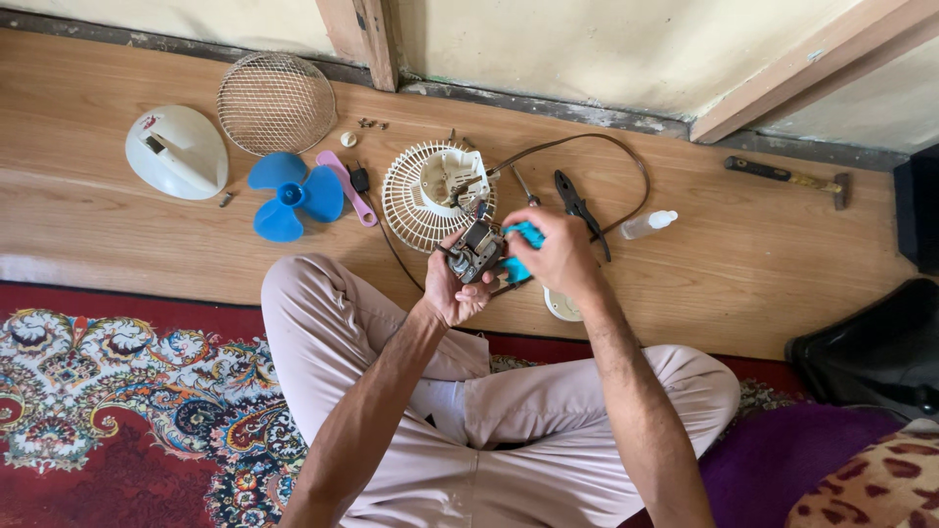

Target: The person disassembles a small electric fan motor, cleans the internal components with a brush and cloth, and wipes the fan housing. The person uses a screwdriver and pliers to remove screws and manipulate wires, then reassembles the motor into the fan base.

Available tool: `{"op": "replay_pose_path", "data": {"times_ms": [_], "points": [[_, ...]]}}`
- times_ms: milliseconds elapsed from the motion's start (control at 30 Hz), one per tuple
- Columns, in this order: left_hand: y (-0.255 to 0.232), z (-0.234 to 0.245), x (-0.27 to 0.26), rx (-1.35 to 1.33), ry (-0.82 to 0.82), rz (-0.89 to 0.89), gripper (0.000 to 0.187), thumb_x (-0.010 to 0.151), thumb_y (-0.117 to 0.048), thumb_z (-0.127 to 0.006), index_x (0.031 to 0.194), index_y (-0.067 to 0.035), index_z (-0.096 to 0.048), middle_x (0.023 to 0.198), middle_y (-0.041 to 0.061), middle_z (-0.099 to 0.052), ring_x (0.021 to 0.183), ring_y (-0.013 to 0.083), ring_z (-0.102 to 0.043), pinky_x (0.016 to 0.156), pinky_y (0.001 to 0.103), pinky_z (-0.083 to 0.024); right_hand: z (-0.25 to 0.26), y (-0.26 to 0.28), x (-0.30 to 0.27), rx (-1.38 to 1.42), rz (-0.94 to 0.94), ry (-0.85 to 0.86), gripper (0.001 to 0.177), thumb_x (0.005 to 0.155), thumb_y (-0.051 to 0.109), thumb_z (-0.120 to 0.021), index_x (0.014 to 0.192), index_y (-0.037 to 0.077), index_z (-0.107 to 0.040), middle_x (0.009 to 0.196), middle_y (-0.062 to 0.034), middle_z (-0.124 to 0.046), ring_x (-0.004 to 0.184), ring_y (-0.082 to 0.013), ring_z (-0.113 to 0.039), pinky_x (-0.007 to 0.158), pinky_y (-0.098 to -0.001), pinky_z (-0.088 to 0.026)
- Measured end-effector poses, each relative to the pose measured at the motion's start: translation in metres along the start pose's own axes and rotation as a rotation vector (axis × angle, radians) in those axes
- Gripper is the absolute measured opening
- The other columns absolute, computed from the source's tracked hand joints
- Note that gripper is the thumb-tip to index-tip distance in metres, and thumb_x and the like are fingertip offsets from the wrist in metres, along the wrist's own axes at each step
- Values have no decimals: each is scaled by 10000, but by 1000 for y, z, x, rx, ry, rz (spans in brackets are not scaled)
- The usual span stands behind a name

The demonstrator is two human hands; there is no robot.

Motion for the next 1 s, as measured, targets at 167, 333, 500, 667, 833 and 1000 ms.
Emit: {"op": "replay_pose_path", "data": {"times_ms": [167, 333, 500, 667, 833, 1000], "points": [[-2, -10, -9, -20, 127, -8, 783, 1041, -600, -428, 1344, 118, -506, 786, 187, -610, 467, 139, -489, 361, 190, -377, 8, -83, -11, 1133, -300, -104, 248, 1002, 213, -649, 1140, 20, -720, 1051, -104, -757, 964, -232, -726, 827, -352, -593], [-3, -9, -9, -21, 110, 13, 799, 1007, -606, -428, 1339, 118, -495, 775, 184, -597, 468, 142, -488, 355, 206, -387, -1, -117, -27, 1447, -374, -95, 383, 1060, 334, -548, 1243, 20, -670, 1126, -95, -740, 1031, -243, -707, 905, -403, -569], [-5, -6, -7, -16, 107, 22, 801, 995, -618, -425, 1333, 105, -502, 779, 186, -609, 468, 150, -498, 350, 208, -382, -1, -106, -26, 1529, -332, -46, 441, 1116, 374, -547, 1272, -22, -663, 1162, -119, -728, 1073, -243, -697, 990, -402, -542], [-17, -4, -8, 49, 112, -20, 790, 1024, -599, -425, 1344, 119, -502, 807, 188, -623, 462, 162, -517, 380, 220, -379, -11, -122, -28, 1257, -373, -69, 330, 958, 209, -639, 1225, 17, -663, 1153, -108, -749, 1047, -228, -732, 947, -407, -593], [-34, -6, -8, 87, 41, -77, 767, 1018, -568, -434, 1342, 125, -501, 822, 184, -622, 484, 173, -509, 371, 223, -360, -60, -175, -40, 462, -396, -172, 221, 946, 198, -740, 1074, 19, -767, 894, -100, -756, 770, -175, -691, 715, -344, -562], [-43, -6, -8, 100, -61, -108, 776, 1006, -576, -428, 1359, 110, -502, 826, 179, -621, 519, 169, -486, 377, 216, -334, -86, -183, -36, -52, -390, -185, 349, 1026, 328, -659, 872, 24, -733, 634, -137, -660, 543, -222, -626, 552, -394, -476]]}}
Point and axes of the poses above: each hand's wrist, its own x-axis towards the middle knuckle, its own z-axis out of the back of the hand, y = z × x, the point moved 6 cm from there along x, towards the middle knuckle
